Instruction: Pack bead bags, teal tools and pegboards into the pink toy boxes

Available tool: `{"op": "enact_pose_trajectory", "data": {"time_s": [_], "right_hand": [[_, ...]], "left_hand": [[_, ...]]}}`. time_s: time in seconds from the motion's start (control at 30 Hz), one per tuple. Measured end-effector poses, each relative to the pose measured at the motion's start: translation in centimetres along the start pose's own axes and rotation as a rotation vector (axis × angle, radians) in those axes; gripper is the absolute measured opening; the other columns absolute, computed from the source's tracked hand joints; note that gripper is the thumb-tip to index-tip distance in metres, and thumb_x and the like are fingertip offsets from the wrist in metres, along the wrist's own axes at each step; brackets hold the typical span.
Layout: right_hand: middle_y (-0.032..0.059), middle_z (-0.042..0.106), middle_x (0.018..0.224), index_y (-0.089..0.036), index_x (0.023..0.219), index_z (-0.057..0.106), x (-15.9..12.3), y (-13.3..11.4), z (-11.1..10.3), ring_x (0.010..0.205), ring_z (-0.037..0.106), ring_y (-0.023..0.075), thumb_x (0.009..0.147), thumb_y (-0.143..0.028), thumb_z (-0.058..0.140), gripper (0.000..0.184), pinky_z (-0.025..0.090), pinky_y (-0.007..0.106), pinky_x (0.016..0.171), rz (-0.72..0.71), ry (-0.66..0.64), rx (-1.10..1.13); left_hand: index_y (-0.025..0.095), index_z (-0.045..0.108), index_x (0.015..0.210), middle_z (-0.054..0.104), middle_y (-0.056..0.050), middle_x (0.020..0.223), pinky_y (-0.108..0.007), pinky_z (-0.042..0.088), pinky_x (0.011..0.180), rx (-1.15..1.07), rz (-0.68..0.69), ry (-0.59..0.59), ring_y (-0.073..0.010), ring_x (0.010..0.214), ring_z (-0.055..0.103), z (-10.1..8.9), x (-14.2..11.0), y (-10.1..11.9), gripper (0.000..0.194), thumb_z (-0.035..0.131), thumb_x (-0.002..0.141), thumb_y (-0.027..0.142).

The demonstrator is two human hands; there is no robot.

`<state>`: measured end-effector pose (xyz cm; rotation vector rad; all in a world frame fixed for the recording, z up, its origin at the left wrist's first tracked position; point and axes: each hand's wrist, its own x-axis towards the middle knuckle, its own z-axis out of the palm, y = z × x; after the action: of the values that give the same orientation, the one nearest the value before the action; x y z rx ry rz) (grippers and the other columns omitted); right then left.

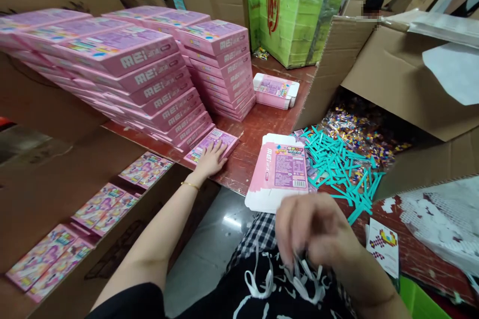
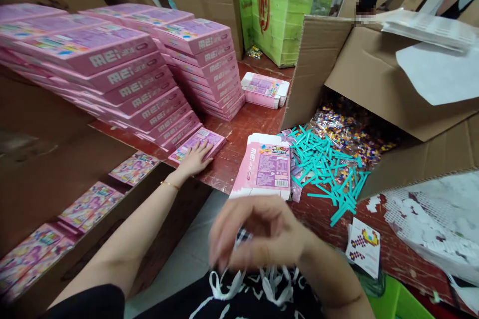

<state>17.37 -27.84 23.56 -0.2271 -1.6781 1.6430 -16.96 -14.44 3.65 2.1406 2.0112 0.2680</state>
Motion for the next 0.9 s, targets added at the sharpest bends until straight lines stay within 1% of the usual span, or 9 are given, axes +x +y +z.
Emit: {"op": "enact_pose_trajectory", "data": {"time_s": [0.1,0.17,0.3,0.4,0.53,0.67,0.73,0.8,0.9], "right_hand": [[0.005,0.066,0.093,-0.02,0.092,0.066,2.7,5.1,-6.3,0.089,0.063,0.0173,0.086,-0.035,0.066,0.016,0.051,0.032,0.082,0.075,0.267,-0.346],[0.0076,0.063,0.097,-0.017,0.091,0.065,3.8,9.3,-10.9,0.091,0.062,0.0192,0.088,-0.035,0.06,0.019,0.052,0.032,0.08,0.19,0.46,-0.655],[0.011,0.061,0.099,-0.014,0.09,0.065,5.2,14.9,-17.4,0.097,0.059,0.024,0.08,-0.025,0.067,0.015,0.047,0.039,0.089,0.385,0.506,-0.929],[0.0083,0.062,0.089,-0.014,0.081,0.066,6.4,15.7,-18.8,0.093,0.058,0.0249,0.065,-0.019,0.081,0.023,0.044,0.04,0.089,0.419,0.457,-0.96],[0.0013,0.06,0.069,-0.014,0.065,0.062,7.4,12.4,-18.4,0.069,0.055,0.0161,0.064,-0.025,0.084,0.024,0.044,0.028,0.068,0.456,0.351,-0.938],[-0.0004,0.056,0.066,-0.015,0.067,0.06,5.6,6.1,-14.8,0.058,0.05,0.0109,0.083,-0.042,0.068,0.032,0.039,0.022,0.053,0.255,0.347,-0.757],[0.0005,0.055,0.069,-0.016,0.069,0.061,4.0,3.3,-11.6,0.061,0.052,0.0118,0.087,-0.041,0.065,0.031,0.041,0.024,0.055,0.032,0.362,-0.665],[0.0018,0.056,0.072,-0.017,0.073,0.064,2.4,1.3,-8.7,0.066,0.055,0.0137,0.09,-0.034,0.062,0.024,0.045,0.026,0.06,-0.157,0.389,-0.738],[0.0077,0.061,0.097,-0.021,0.096,0.068,-0.7,0.1,-6.3,0.095,0.058,0.0224,0.088,-0.028,0.065,0.011,0.049,0.039,0.085,-0.297,0.686,-1.161]], "left_hand": [[0.017,0.04,0.145,0.029,-0.013,0.157,-0.058,0.015,0.116,-0.013,0.001,0.018,-0.0375,0.145,0.019,-1.4,1.2,-2.1,0.058,0.049,0.09,0.035],[0.011,0.038,0.145,0.028,-0.018,0.156,-0.06,0.016,0.115,-0.016,-0.021,0.074,-0.0389,0.145,0.017,-1.6,0.6,-1.3,0.06,0.047,0.092,0.038],[0.009,0.025,0.149,0.031,-0.021,0.154,-0.054,0.023,0.116,-0.209,0.025,0.35,-0.0313,0.145,0.024,1.0,-4.0,6.1,0.062,0.035,0.097,0.041],[0.02,0.016,0.152,0.026,-0.017,0.157,-0.057,0.023,0.115,-0.257,0.249,0.247,-0.0301,0.146,0.021,3.9,-8.3,12.8,0.066,0.042,0.096,0.043],[0.019,0.015,0.152,0.032,-0.022,0.153,-0.065,0.026,0.11,-0.163,0.277,0.316,-0.0354,0.144,0.025,3.8,-11.0,17.6,0.071,0.05,0.094,0.038],[0.009,0.026,0.149,0.037,-0.027,0.148,-0.062,0.031,0.109,-0.319,0.228,0.437,-0.0411,0.138,0.035,-1.9,-11.5,19.7,0.09,0.068,0.08,0.049],[0.01,0.048,0.136,0.057,-0.024,0.133,-0.054,0.047,0.098,-0.582,0.212,0.29,-0.0397,0.12,0.057,-4.7,-11.6,21.1,0.078,0.071,0.075,0.053],[0.013,0.067,0.109,0.073,-0.015,0.104,-0.043,0.057,0.08,-0.914,0.186,0.011,-0.0323,0.093,0.07,-6.4,-11.9,22.6,0.047,0.066,0.081,0.05],[0.013,0.071,0.091,0.076,-0.01,0.085,-0.036,0.059,0.071,-1.371,0.072,-0.325,-0.0259,0.076,0.072,-6.6,-12.6,24.2,0.033,0.067,0.082,0.045]]}}
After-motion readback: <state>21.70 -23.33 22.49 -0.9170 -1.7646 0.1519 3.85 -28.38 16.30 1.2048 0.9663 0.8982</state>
